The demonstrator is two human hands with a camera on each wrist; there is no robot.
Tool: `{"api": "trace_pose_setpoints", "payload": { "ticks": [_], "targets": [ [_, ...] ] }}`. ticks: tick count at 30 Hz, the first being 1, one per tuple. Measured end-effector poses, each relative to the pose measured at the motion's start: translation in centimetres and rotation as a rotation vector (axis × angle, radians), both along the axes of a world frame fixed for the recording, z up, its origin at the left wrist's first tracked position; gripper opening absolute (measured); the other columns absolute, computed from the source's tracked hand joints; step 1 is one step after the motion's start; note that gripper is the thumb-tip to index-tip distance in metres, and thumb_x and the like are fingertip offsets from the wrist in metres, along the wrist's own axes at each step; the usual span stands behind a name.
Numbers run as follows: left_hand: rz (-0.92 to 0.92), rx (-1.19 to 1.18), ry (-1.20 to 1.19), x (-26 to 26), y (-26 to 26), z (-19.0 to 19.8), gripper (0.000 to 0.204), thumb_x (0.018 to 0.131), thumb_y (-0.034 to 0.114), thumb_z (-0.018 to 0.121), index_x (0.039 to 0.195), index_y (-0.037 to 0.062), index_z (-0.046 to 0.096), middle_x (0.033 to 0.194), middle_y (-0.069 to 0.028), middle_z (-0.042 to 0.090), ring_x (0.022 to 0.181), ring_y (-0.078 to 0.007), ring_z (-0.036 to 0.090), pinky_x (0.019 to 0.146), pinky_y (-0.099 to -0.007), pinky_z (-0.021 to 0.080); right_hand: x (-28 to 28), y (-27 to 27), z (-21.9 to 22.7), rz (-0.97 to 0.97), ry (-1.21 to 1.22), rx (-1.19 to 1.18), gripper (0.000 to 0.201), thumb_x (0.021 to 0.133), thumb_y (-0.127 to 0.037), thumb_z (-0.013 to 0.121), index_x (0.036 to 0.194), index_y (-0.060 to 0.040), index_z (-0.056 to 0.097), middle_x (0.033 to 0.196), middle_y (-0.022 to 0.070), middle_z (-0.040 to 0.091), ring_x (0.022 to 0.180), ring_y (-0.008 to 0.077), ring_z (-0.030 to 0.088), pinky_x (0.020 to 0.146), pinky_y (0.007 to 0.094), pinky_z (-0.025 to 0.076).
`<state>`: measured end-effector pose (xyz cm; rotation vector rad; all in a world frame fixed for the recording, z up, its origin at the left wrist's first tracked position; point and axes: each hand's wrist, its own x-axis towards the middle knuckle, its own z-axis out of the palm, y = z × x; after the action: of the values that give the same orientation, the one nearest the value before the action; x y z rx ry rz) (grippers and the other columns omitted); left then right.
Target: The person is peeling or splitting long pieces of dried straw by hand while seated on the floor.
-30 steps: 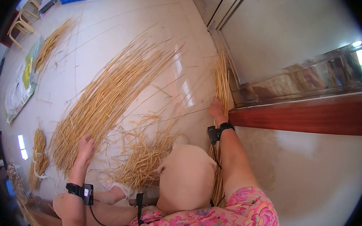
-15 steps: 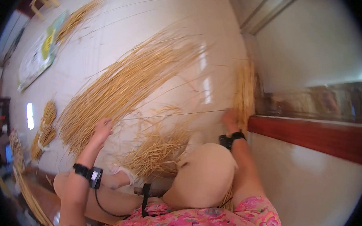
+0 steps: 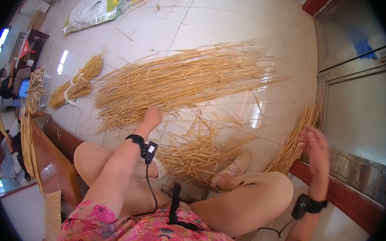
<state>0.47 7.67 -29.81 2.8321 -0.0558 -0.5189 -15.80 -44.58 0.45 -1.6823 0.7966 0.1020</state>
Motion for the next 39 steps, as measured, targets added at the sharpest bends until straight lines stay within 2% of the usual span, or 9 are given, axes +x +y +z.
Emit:
{"api": "trace_pose_setpoints", "payload": {
  "ticks": [3, 7, 11, 13, 16, 19, 23, 29, 39],
  "targets": [
    [0.021, 0.026, -0.011, 0.1, -1.8, 3.2, 0.02, 0.081, 0.008, 0.05, 0.099, 0.0017, 0.057, 0.11, -0.0186, 0.056, 0.103, -0.035, 0.053, 0.086, -0.0427, 0.045, 3.5, 5.0, 9.2, 0.03, -0.238, 0.011, 0.028, 0.094, -0.021, 0.046, 0.114, -0.0025, 0.053, 0.1, 0.0078, 0.063, 0.078, 0.0111, 0.059, 0.061, 0.0217, 0.046],
    [0.023, -0.018, -0.02, 1.1, -1.4, 4.0, 0.022, 0.082, 0.007, 0.05, 0.103, 0.0022, 0.056, 0.116, -0.0182, 0.051, 0.104, -0.0345, 0.052, 0.087, -0.0425, 0.045, 7.2, 14.5, 12.0, 0.118, -0.359, 0.149, 0.023, 0.094, -0.019, 0.047, 0.107, -0.0025, 0.055, 0.094, 0.007, 0.064, 0.071, 0.011, 0.06, 0.056, 0.0206, 0.044],
    [0.125, -0.041, 0.048, 2.4, 0.0, 5.0, 0.021, 0.083, 0.008, 0.051, 0.103, 0.0032, 0.056, 0.115, -0.0186, 0.051, 0.105, -0.0345, 0.052, 0.087, -0.042, 0.045, 9.8, 22.8, 8.3, 0.468, -0.122, 0.097, 0.022, 0.093, -0.02, 0.05, 0.104, -0.0022, 0.057, 0.09, 0.0059, 0.065, 0.074, 0.0103, 0.06, 0.059, 0.0211, 0.046],
    [0.169, -0.048, 0.058, 2.7, 1.0, 4.3, 0.023, 0.081, 0.008, 0.055, 0.104, 0.0023, 0.057, 0.115, -0.0177, 0.051, 0.107, -0.0326, 0.052, 0.087, -0.0406, 0.046, 10.0, 24.3, 4.9, 0.635, -0.051, 0.036, 0.024, 0.091, -0.021, 0.053, 0.106, -0.0029, 0.057, 0.088, 0.0097, 0.066, 0.073, 0.0157, 0.062, 0.061, 0.0256, 0.048],
    [0.199, -0.077, 0.001, 1.9, 2.3, 2.8, 0.024, 0.079, 0.007, 0.057, 0.103, 0.0026, 0.058, 0.115, -0.0173, 0.051, 0.107, -0.0323, 0.052, 0.087, -0.0397, 0.047, 9.2, 25.6, 2.8, 0.966, 0.013, -0.488, 0.025, 0.087, -0.02, 0.057, 0.105, -0.0031, 0.058, 0.086, 0.0161, 0.065, 0.075, 0.0257, 0.064, 0.066, 0.0336, 0.05],
    [0.221, -0.08, -0.01, 0.2, 2.0, 2.1, 0.018, 0.079, 0.008, 0.057, 0.096, 0.0034, 0.06, 0.109, -0.0188, 0.053, 0.104, -0.0336, 0.053, 0.086, -0.04, 0.046, 8.9, 25.6, 1.4, 1.106, -0.015, -0.752, 0.026, 0.082, -0.02, 0.06, 0.102, -0.0031, 0.058, 0.085, 0.0208, 0.063, 0.079, 0.0343, 0.061, 0.069, 0.0404, 0.05],
    [0.117, -0.184, -0.08, -1.9, 2.4, -1.1, 0.013, 0.08, 0.009, 0.057, 0.091, 0.0029, 0.059, 0.105, -0.0198, 0.055, 0.098, -0.0355, 0.055, 0.083, -0.0424, 0.046, 9.5, 25.7, 0.6, 1.117, -0.046, -0.765, 0.024, 0.082, -0.021, 0.06, 0.099, -0.0036, 0.058, 0.083, 0.018, 0.064, 0.078, 0.0343, 0.062, 0.068, 0.0412, 0.05],
    [0.137, -0.142, 0.084, -3.5, 1.1, 0.0, 0.016, 0.081, 0.007, 0.053, 0.095, 0.0038, 0.06, 0.106, -0.0177, 0.055, 0.097, -0.0336, 0.056, 0.082, -0.0424, 0.047, 10.0, 26.0, 1.4, 1.107, -0.116, -0.798, 0.023, 0.083, -0.021, 0.06, 0.098, -0.0037, 0.058, 0.082, 0.0162, 0.063, 0.076, 0.0335, 0.062, 0.066, 0.0406, 0.05],
    [-0.164, -0.201, -0.007, -4.1, -0.9, 1.1, 0.009, 0.077, 0.011, 0.063, 0.086, 0.0069, 0.062, 0.095, -0.0129, 0.055, 0.093, -0.0314, 0.056, 0.08, -0.0406, 0.047, 9.9, 25.5, 1.9, 1.088, -0.117, -0.837, 0.023, 0.082, -0.021, 0.061, 0.096, -0.0033, 0.057, 0.08, 0.0155, 0.063, 0.075, 0.0327, 0.062, 0.065, 0.0401, 0.05]
  ]
}}
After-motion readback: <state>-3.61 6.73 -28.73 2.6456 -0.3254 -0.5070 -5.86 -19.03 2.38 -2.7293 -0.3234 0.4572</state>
